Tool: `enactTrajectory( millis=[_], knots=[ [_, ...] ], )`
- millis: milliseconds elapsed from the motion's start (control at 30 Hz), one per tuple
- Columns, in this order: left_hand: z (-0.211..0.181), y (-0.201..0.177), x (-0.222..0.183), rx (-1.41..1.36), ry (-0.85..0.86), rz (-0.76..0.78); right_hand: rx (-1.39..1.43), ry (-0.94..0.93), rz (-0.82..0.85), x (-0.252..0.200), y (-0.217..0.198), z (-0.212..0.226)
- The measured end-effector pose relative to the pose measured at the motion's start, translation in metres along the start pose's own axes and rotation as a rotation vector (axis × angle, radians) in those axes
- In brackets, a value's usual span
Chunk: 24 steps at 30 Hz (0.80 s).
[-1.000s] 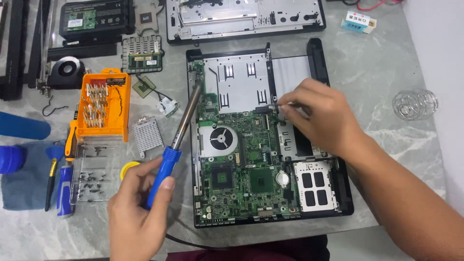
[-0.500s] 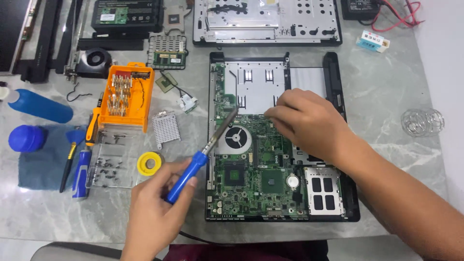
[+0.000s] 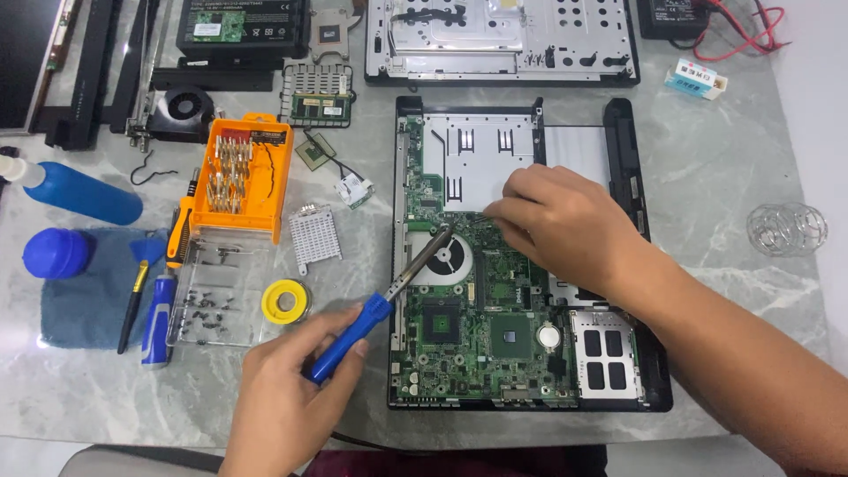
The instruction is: Using a soldering iron to repair components on a laptop motherboard at a workbench
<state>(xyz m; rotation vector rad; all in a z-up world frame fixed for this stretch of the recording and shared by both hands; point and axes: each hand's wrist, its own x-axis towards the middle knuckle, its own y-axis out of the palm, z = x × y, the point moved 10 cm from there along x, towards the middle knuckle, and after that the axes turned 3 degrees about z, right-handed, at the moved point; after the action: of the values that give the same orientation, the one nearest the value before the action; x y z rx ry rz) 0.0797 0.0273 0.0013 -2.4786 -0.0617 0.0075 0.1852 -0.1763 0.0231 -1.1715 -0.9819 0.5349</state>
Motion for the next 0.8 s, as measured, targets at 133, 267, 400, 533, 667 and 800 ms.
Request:
enactTrajectory(
  millis=[133,267,400,533,667,800],
  knots=[
    [0.001,0.001,0.001,0.026,0.008,0.016,-0.028,-0.003,0.012,-0.001,0.004,0.0],
    [0.005,0.004,0.001,0.047,-0.027,0.052,-0.114,-0.043,0.001,0.0,0.004,0.006],
    [-0.001,0.003,0.002,0.048,0.018,0.046,-0.064,-0.033,0.013,0.004,0.0,0.006],
    [0.004,0.002,0.0,0.054,-0.014,0.034,-0.039,-0.012,0.022,0.006,-0.004,0.004],
    [0.005,0.003,0.0,0.041,-0.054,0.043,-0.034,-0.015,0.023,0.004,-0.003,0.005],
    [0.004,0.004,0.001,0.038,-0.028,0.046,-0.043,-0.021,0.012,0.004,-0.003,0.005]
  ],
)
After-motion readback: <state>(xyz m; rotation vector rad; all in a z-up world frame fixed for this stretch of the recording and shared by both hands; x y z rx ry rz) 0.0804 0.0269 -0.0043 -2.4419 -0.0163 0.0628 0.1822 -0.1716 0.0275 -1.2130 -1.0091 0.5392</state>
